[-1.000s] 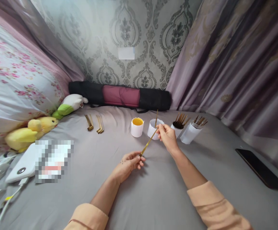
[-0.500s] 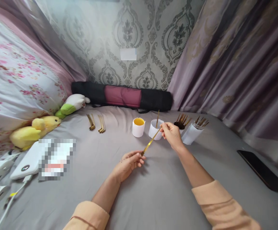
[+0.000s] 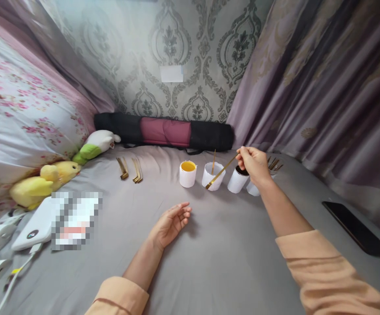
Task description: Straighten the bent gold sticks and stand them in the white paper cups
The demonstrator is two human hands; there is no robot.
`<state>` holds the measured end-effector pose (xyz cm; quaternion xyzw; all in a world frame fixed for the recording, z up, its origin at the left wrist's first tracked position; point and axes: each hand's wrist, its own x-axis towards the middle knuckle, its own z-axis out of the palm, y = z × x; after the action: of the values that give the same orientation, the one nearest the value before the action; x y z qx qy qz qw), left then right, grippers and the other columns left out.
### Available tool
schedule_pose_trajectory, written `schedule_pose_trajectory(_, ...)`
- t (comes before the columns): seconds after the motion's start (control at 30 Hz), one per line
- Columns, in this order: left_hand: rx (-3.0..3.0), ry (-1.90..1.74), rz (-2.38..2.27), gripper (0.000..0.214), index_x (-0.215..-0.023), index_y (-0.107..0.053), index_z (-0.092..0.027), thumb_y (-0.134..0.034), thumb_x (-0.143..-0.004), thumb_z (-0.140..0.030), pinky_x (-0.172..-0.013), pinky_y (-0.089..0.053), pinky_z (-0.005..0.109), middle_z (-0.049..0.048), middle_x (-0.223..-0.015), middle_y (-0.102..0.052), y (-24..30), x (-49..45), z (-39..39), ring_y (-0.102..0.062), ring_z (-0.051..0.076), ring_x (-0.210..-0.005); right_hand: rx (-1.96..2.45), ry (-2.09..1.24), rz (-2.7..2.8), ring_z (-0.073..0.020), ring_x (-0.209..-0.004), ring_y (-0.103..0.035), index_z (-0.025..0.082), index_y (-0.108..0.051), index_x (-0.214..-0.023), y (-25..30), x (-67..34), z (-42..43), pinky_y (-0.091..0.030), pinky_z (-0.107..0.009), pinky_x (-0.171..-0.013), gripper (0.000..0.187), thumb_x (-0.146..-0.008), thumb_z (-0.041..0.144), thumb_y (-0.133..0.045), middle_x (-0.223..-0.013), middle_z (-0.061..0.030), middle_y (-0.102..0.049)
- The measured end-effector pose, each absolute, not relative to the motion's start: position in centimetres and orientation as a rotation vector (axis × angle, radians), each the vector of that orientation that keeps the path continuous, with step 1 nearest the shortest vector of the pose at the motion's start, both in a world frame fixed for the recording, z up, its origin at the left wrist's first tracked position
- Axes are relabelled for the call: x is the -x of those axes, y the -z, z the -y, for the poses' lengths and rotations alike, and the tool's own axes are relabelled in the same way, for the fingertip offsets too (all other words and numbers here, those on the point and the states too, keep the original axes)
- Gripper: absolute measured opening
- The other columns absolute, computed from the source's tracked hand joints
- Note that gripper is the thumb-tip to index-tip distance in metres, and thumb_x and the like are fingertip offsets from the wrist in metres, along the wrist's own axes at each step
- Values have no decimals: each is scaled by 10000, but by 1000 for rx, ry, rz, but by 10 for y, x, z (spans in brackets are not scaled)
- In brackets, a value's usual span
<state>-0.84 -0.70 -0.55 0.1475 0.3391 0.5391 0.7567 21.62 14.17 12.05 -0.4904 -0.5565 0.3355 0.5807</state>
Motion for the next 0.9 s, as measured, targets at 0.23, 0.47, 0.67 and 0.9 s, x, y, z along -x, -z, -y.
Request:
schedule_pose_trajectory(0.23,-278,-1188,-710,228,-1001,-582,-83,-538,-801,-182,-630,-481,197,83,-867,-608,6,10,6,-577,92,-707,1187,-661,1253,-47,-366,-424,144,-555,-689,-141,-226,-158,-295,-157,-308,237,-769,365,-521,-535,7,-524)
schedule_pose_trajectory(0.47,-271,-1189,-700,227,-1002,-578,-82,-536,-802,-181,-631,-477,194,75,-860,-605,7,11,5,-575,85,-703,1221,-470,1310,-69,-379,-452,148,-575,-707,-141,-235,-174,-306,-178,-315,294,-770,427,-503,-559,-17,-552)
schedule_pose_trajectory(0.67,-281,-1187,-716,221,-1001,-578,-92,-535,-803,-179,-632,-477,193,72,-854,-607,7,10,5,-577,83,-699,1263,-343,1367,-94,-401,-486,137,-603,-761,-133,-240,-184,-351,-212,-361,344,-794,442,-448,-593,-42,-592)
schedule_pose_trajectory(0.9,-281,-1195,-695,223,-1003,-581,-90,-532,-804,-178,-628,-476,195,77,-849,-605,8,11,5,-575,88,-703,1281,-276,1424,-97,-408,-499,136,-612,-795,-124,-238,-189,-384,-226,-403,332,-806,410,-423,-618,-42,-615)
